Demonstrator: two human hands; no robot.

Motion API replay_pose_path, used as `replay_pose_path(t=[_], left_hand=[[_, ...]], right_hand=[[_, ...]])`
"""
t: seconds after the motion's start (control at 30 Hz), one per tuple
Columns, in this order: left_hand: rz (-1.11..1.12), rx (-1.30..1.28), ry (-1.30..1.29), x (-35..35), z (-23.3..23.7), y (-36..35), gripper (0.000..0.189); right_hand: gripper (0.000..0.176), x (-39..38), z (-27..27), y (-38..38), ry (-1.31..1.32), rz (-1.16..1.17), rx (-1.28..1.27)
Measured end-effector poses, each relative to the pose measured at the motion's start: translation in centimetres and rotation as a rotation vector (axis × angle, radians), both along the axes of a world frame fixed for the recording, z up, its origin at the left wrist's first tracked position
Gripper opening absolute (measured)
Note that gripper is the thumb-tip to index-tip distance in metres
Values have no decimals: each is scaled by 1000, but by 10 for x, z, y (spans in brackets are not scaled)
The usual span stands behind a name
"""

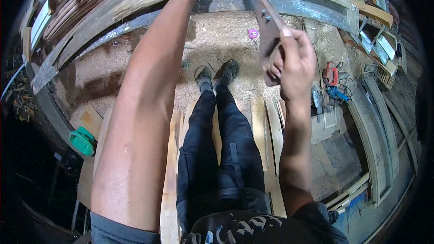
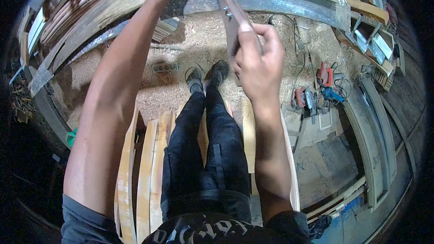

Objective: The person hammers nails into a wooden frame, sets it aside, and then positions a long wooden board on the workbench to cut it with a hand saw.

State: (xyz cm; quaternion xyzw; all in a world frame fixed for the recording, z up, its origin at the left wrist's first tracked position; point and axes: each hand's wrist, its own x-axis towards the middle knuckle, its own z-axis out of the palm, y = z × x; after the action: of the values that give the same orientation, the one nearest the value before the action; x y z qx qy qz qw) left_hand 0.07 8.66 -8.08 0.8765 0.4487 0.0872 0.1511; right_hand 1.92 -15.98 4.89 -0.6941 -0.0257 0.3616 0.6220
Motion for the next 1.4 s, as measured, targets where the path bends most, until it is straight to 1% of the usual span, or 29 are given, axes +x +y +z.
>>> replay_pose_path(t=[0.07,0.13,0.17,0.2,0.27,0.33,0.4,0.53,0.57,0.6,0.63,0.67,0.73,0.77,0.8,0.83,0.87,0.9,0.93,1.0,1.03,1.07,1.13,1.17,1.2,1.27,1.3,1.37,1.4], left_hand=[[-12,16,22,-5,-7,-3,48],[-39,-6,61,-1,-3,2,48],[-43,51,59,-2,-9,1,48],[-47,53,59,-4,-7,0,48],[-29,-21,49,-2,0,1,47],[-25,-9,12,0,1,2,48],[-19,-3,-13,0,0,1,48],[0,-72,38,0,8,1,49],[13,-64,-1,0,5,1,50],[23,-60,-37,1,4,1,50],[21,-113,11,2,9,2,51],[21,-107,6,5,4,8,51],[-26,-10,39,-2,-13,10,53],[-10,-20,102,-2,-16,10,52],[-9,-19,105,-3,-18,10,52],[-10,39,59,-1,-20,11,48],[-10,92,19,-2,-23,9,45],[-5,135,-9,-1,-23,9,45],[-3,136,-8,-1,-23,9,45],[-3,99,55,0,-22,10,45],[-7,97,25,-1,-22,10,45],[-8,92,30,-3,-22,8,45],[-19,112,6,-3,-23,10,44],[-20,108,-5,-3,-23,10,43],[-22,109,-20,2,-23,12,43],[-24,67,23,-2,-23,11,43],[-18,75,21,-2,-23,13,43],[-18,75,13,-2,-22,9,44],[-19,81,12,-2,-20,11,44]], right_hand=[[30,10,-3,3,-42,3,-112],[32,37,-18,18,-8,32,-79],[32,46,-21,27,10,56,-78],[33,50,-21,30,31,78,-78],[31,46,-21,27,25,78,-59],[22,38,-23,30,13,74,-112],[22,33,-20,32,33,72,-112],[23,42,-27,27,72,67,-55],[25,45,-29,26,102,68,-31],[25,45,-28,26,108,70,-30],[25,45,-25,26,109,71,-60],[24,48,-24,29,102,71,-84],[25,47,-20,29,104,74,-87],[23,45,-18,34,107,75,-105],[21,43,-14,35,101,79,-123],[21,34,-5,44,113,43,-150],[22,29,-1,48,81,65,-132],[22,29,5,55,61,57,-201],[21,31,11,63,43,51,-270],[20,50,22,64,118,46,-255],[27,63,16,57,159,40,-221],[29,73,7,48,160,76,-167],[27,56,2,40,135,60,-158],[24,31,2,33,25,80,-240],[23,11,4,18,-183,135,-272],[24,-15,14,-12,48,-16,-89],[24,-11,9,-3,46,-11,-82],[24,-2,-7,20,-70,-29,-193],[22,13,-34,40,-67,-28,-149]])
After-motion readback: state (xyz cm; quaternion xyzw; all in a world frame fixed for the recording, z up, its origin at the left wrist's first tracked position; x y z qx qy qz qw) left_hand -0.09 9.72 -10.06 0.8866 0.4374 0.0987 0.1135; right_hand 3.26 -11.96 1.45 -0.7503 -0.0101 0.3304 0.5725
